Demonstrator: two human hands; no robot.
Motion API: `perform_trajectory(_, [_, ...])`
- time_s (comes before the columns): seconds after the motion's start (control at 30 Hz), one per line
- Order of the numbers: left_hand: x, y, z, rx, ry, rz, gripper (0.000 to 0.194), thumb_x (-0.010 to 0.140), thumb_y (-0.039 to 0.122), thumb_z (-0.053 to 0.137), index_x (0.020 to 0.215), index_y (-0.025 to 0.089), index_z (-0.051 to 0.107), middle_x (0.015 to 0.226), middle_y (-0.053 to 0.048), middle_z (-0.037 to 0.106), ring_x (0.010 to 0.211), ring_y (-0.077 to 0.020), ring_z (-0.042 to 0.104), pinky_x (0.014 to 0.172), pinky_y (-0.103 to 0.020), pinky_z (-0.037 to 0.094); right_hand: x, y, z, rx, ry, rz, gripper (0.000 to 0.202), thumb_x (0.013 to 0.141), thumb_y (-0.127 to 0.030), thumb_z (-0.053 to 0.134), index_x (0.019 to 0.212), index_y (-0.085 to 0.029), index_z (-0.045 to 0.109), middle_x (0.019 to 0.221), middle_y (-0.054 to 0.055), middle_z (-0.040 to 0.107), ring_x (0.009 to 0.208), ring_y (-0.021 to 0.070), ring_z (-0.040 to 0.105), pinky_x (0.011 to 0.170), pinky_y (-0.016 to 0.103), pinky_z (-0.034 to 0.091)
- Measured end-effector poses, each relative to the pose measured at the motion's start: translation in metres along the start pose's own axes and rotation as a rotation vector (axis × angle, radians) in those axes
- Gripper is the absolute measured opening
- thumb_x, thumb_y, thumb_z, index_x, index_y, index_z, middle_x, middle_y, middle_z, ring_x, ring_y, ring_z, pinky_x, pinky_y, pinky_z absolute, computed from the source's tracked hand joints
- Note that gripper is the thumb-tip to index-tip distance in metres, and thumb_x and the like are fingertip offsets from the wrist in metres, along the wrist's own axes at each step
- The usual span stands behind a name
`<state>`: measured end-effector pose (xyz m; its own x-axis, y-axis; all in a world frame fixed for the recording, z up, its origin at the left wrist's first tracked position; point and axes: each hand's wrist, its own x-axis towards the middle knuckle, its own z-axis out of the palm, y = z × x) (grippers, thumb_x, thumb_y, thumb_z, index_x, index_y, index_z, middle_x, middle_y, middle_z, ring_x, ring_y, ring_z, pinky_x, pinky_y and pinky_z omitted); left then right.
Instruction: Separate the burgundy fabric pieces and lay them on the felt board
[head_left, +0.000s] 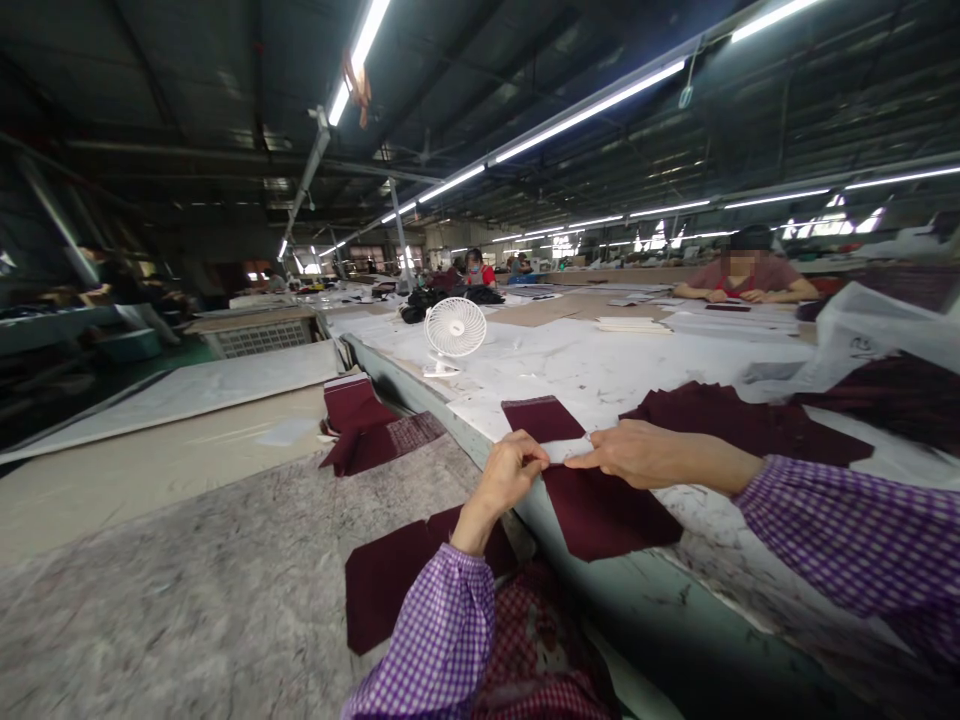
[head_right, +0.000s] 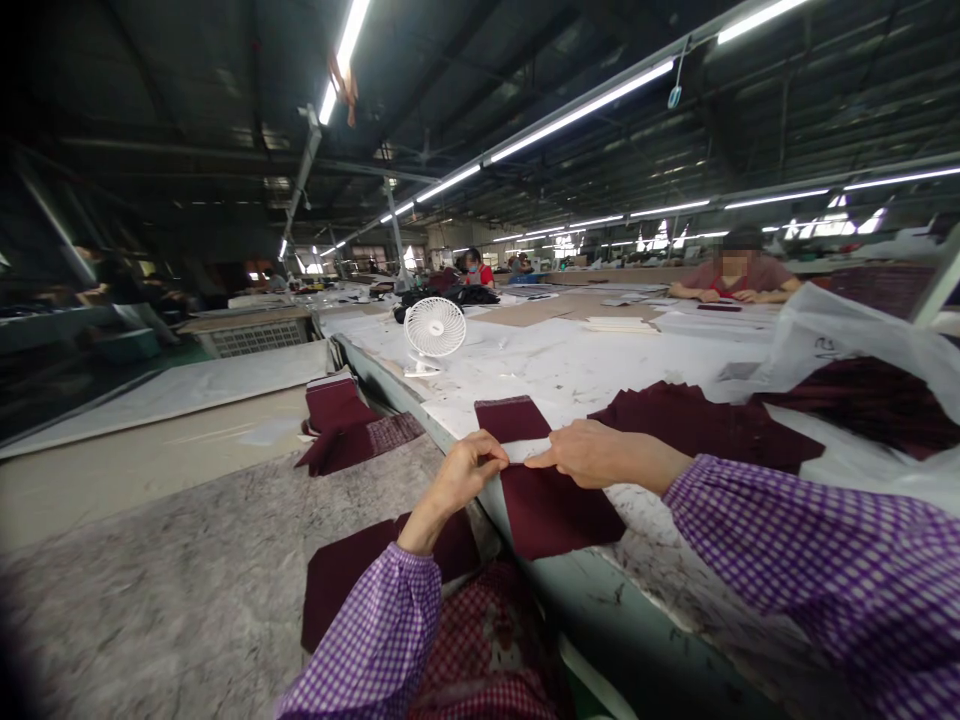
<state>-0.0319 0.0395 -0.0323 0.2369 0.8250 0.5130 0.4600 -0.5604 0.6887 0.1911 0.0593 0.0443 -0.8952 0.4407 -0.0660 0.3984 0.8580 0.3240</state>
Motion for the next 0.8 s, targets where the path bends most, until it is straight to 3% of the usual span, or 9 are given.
perform_trajectory(0.23, [-0.004, -0.008, 0.003, -0.055, 0.031, 0.078, 0.012, 0.081, 0.015, 0.061, 0.076, 0.017, 0.071, 0.084, -0.005, 0.063, 0.085, -0.0179, 0.057, 0.080, -0.029, 0.045, 0.007, 0.002, -0.009, 0.047, -0.069, -0.027, 0.059, 0.080, -0.003, 0.042, 0.132, -0.028, 0.056, 0.077, 0.006, 0.064, 0.063, 0.0160, 0.054, 0.060, 0.026, 0.037])
perform_trajectory(0.4, [-0.009, -0.016, -0.001, -0.161, 0.009, 0.068, 0.014, 0.084, 0.022, 0.060, 0.081, 0.017, 0.072, 0.093, -0.006, 0.065, 0.090, -0.0184, 0.059, 0.084, -0.030, 0.046, 0.012, -0.005, -0.017, 0.004, -0.105, -0.017, 0.062, 0.079, -0.001, 0.041, 0.134, -0.027, 0.054, 0.074, 0.006, 0.065, 0.062, 0.0159, 0.054, 0.060, 0.025, 0.037])
perform_trajectory(0.6, [-0.012, -0.025, -0.004, -0.327, 0.060, 0.021, 0.015, 0.086, 0.022, 0.056, 0.083, 0.015, 0.069, 0.094, -0.007, 0.068, 0.089, -0.0171, 0.061, 0.085, -0.029, 0.046, 0.019, -0.009, -0.023, -0.011, -0.157, -0.026, 0.078, 0.072, 0.006, 0.040, 0.139, -0.033, 0.046, 0.074, 0.004, 0.063, 0.069, 0.0175, 0.056, 0.063, 0.026, 0.037])
perform_trajectory(0.7, [-0.002, -0.025, -0.002, -0.278, 0.156, -0.071, 0.014, 0.085, 0.020, 0.055, 0.085, 0.015, 0.068, 0.089, -0.005, 0.068, 0.084, -0.0159, 0.061, 0.080, -0.027, 0.047, 0.022, -0.011, -0.019, -0.020, -0.152, -0.016, 0.078, 0.073, 0.005, 0.040, 0.139, -0.036, 0.045, 0.072, 0.003, 0.060, 0.062, 0.0160, 0.053, 0.058, 0.025, 0.034])
perform_trajectory(0.8, [0.015, -0.020, 0.002, -0.094, 0.202, -0.064, 0.015, 0.082, 0.014, 0.055, 0.090, 0.015, 0.068, 0.092, -0.006, 0.067, 0.085, -0.0159, 0.060, 0.080, -0.028, 0.047, 0.020, -0.014, -0.010, -0.066, -0.117, 0.061, 0.066, 0.082, -0.003, 0.044, 0.139, -0.036, 0.045, 0.081, 0.005, 0.061, 0.059, 0.0147, 0.052, 0.055, 0.025, 0.031])
